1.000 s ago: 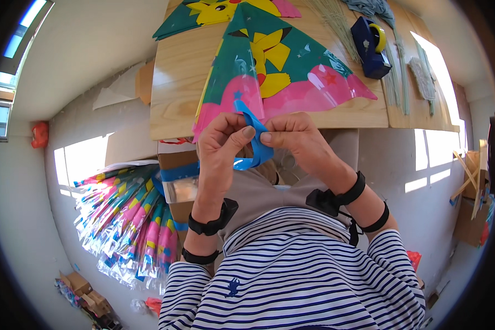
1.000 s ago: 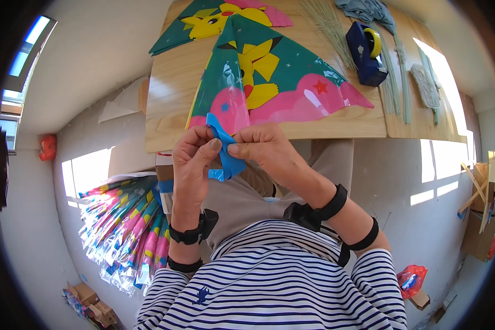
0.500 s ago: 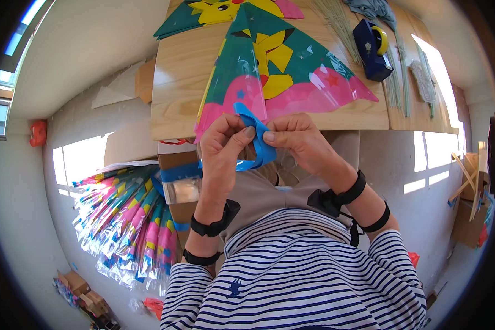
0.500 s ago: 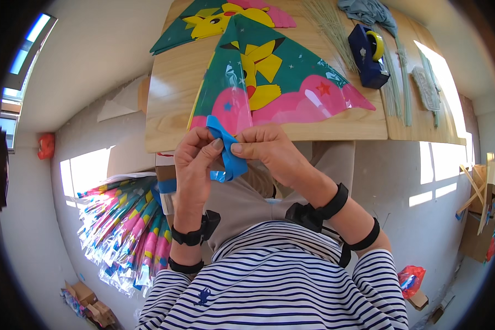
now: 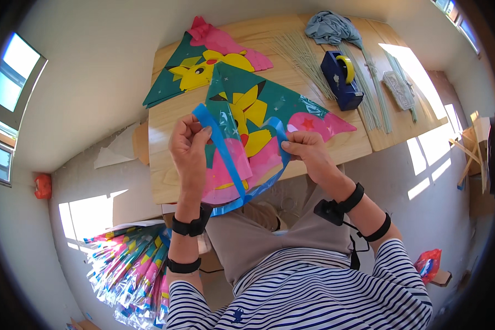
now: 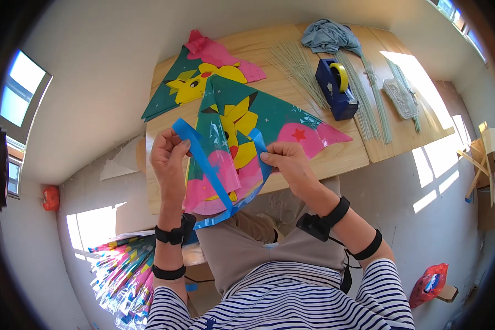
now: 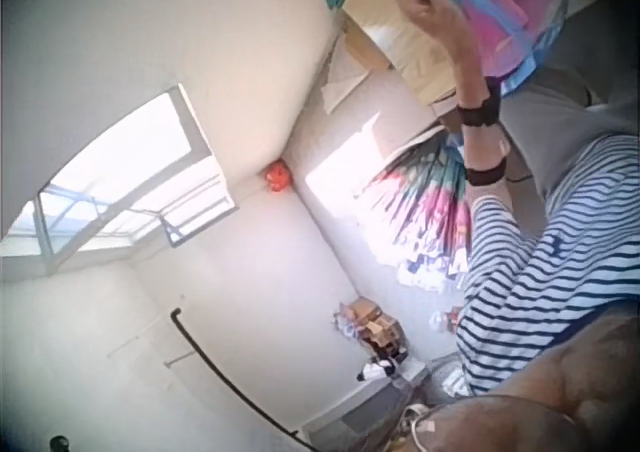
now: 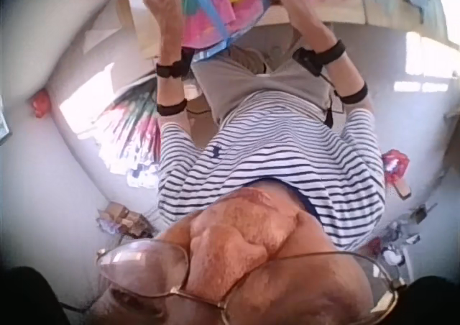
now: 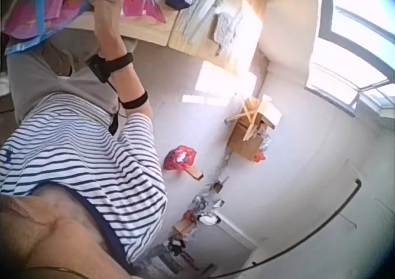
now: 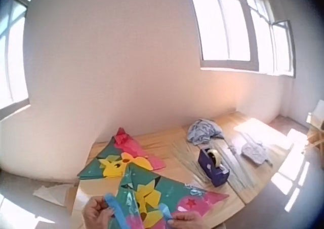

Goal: The recorder is assembling plastic kites by applying tape to the edges on a table and then sorting through a bag of ribbons on the floor.

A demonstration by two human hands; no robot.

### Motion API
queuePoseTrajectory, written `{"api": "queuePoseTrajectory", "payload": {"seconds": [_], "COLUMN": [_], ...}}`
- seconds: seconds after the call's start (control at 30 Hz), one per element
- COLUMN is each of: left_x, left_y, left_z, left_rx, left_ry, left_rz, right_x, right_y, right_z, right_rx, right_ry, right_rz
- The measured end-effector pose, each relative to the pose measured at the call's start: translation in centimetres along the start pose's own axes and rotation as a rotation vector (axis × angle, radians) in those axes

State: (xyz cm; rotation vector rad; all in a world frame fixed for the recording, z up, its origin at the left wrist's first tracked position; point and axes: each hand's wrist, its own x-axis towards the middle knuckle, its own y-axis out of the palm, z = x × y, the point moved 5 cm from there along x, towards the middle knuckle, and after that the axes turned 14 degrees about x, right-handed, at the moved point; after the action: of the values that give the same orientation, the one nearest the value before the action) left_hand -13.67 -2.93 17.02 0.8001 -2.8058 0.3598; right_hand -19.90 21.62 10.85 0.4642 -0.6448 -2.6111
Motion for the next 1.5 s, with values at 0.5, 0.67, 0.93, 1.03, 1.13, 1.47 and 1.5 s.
{"api": "queuePoseTrajectory", "payload": {"seconds": [0.5,0.67,0.93,1.03,1.13,1.47,1.5], "left_x": [17.5,16.2,11.6,9.3,7.7,5.3,4.9], "left_y": [4.6,3.5,2.6,1.8,2.7,6.2,6.5], "left_z": [10.7,11.5,10.2,9.4,8.9,8.1,7.9], "left_rx": [0.058,0.088,-0.006,-0.019,-0.084,-0.327,-0.336], "left_ry": [-0.203,-0.232,-0.357,-0.372,-0.398,-0.407,-0.395], "left_rz": [0.004,0.085,0.143,0.125,0.136,0.109,0.114], "right_x": [10.8,22.8,37.9,39.6,37.6,15.6,13.1], "right_y": [-5.5,-2.9,1.5,0.2,-6.8,0.8,2.5], "right_z": [10.1,15.2,26.7,20.0,13.0,2.5,1.3], "right_rx": [-0.489,-0.840,-0.427,-0.639,-1.173,-0.479,-0.443], "right_ry": [-0.222,-0.347,-1.008,-0.840,-0.450,-0.197,-0.236], "right_rz": [-0.126,-0.125,-0.010,-0.097,-0.165,0.188,0.256]}}
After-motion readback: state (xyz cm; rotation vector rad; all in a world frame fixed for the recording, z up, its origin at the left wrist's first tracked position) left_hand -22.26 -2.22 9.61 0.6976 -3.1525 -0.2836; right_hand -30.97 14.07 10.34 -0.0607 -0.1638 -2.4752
